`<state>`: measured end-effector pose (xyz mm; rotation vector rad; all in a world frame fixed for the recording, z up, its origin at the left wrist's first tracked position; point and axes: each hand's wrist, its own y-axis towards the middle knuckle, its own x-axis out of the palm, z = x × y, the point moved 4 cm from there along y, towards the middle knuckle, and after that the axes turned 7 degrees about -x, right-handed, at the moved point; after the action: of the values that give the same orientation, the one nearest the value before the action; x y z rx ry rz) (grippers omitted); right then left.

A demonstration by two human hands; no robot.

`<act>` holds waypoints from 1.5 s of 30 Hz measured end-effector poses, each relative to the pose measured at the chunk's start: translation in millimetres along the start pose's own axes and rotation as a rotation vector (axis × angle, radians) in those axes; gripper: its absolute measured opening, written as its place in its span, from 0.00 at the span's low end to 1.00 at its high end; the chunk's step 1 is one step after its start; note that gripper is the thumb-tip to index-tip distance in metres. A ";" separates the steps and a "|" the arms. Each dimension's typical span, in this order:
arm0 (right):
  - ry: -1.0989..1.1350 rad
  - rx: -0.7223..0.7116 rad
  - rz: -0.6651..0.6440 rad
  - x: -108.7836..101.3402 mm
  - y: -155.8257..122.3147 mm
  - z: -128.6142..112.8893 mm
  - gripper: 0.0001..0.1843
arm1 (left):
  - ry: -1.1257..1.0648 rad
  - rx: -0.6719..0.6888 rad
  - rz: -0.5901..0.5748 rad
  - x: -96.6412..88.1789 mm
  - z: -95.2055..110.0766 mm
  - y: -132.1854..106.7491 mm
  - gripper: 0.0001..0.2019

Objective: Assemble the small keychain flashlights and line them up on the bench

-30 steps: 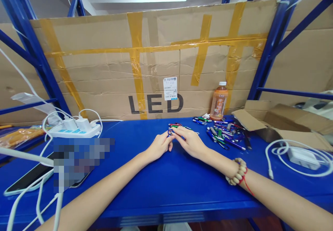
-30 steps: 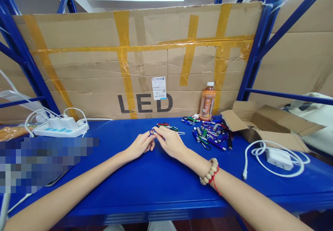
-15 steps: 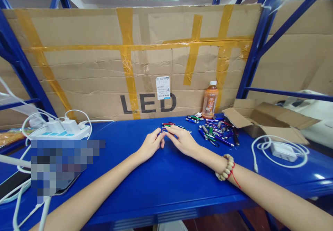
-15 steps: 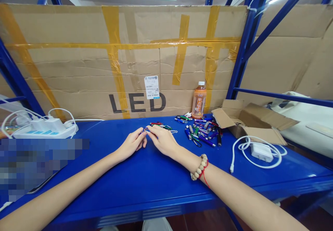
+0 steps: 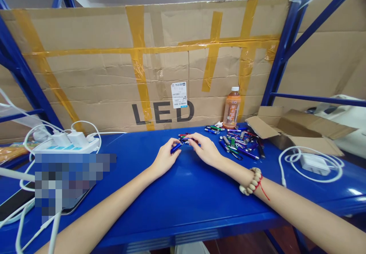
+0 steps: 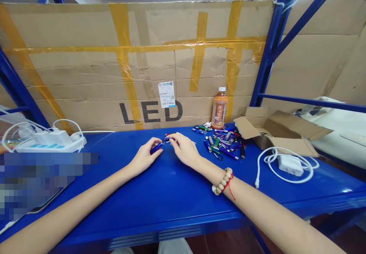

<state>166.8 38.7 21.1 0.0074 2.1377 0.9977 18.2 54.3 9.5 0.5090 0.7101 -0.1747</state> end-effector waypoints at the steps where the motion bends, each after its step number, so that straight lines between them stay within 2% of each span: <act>1: 0.016 0.022 0.024 -1.1 0.2 2.0 0.13 | 0.018 -0.006 0.008 0.2 -1.1 0.2 0.09; 7: 0.096 0.239 0.101 -5.6 -0.2 15.9 0.14 | 0.117 -0.043 0.026 1.6 -7.7 1.0 0.08; 12: 0.073 0.299 0.103 -9.3 0.1 16.8 0.17 | 0.174 -0.029 0.032 3.3 -13.0 2.9 0.08; 15: -0.070 0.325 0.040 -11.1 0.0 15.1 0.15 | 0.237 -0.058 0.035 3.0 -14.6 2.7 0.08; 23: -0.377 0.426 -0.278 -7.8 -2.0 15.6 0.18 | 0.339 -0.071 -0.015 1.3 -6.7 -1.7 0.08; 31: -0.611 0.435 -0.356 -12.7 -2.7 14.3 0.17 | 0.324 -0.075 -0.042 1.6 -5.9 -1.9 0.09; 38: -0.725 0.405 -0.320 -22.6 -1.2 21.1 0.15 | 0.309 -0.081 -0.020 0.8 -6.1 -2.5 0.11; 40: -0.732 0.363 -0.282 -25.8 -0.2 20.3 0.14 | 0.313 -0.081 -0.020 0.9 -5.6 -2.5 0.09; 42: -0.695 0.262 -0.245 -26.6 1.6 15.3 0.15 | 0.313 -0.080 -0.020 0.8 -4.8 -2.5 0.08; 45: -0.543 0.154 -0.256 -21.4 1.8 7.4 0.18 | 0.310 -0.087 -0.018 0.4 -3.9 -2.6 0.08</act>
<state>186.2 38.3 33.0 0.0704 1.6579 0.5942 15.4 54.1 5.8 0.4509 1.0205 -0.0814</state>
